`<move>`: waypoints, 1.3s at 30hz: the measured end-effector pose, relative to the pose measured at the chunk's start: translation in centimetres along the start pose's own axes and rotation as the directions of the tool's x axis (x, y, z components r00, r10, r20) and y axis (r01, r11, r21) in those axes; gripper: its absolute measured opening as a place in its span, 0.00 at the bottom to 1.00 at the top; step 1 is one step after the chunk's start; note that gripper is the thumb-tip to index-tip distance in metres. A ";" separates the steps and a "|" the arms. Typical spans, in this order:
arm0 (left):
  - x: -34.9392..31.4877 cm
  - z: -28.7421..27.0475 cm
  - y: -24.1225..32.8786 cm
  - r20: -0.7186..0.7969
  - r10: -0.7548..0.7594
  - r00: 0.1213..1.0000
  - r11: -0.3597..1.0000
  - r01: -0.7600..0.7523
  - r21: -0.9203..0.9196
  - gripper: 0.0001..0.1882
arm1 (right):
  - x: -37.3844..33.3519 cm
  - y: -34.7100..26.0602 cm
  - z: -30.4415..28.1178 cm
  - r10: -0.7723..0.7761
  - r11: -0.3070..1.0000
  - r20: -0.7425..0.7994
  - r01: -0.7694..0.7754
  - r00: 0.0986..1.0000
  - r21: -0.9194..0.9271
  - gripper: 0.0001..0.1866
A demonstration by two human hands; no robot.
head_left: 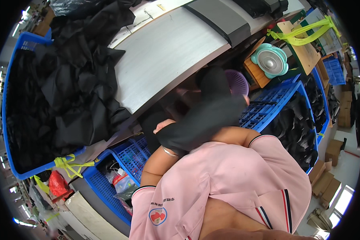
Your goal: The recorder is inspecting and folding black textile pieces at a warehouse workstation.
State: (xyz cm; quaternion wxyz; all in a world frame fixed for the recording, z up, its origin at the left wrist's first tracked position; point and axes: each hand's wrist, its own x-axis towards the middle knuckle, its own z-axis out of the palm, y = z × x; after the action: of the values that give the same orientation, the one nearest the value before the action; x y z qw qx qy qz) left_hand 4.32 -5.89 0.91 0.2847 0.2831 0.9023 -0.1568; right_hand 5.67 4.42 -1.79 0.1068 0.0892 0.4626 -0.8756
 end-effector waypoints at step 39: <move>-1.2 -3.4 -5.3 -0.750 0.225 0.622 0.936 -0.351 -0.009 0.19 | -6.3 -15.5 -1.4 -0.789 0.318 -0.133 0.213 0.600 -0.924 0.20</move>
State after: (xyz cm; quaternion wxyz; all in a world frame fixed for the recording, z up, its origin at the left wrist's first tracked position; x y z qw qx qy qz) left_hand 0.52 -9.14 4.96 -0.0624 0.4401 0.8913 0.0894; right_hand 7.69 14.76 11.26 -0.3058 0.1249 0.8312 -0.4472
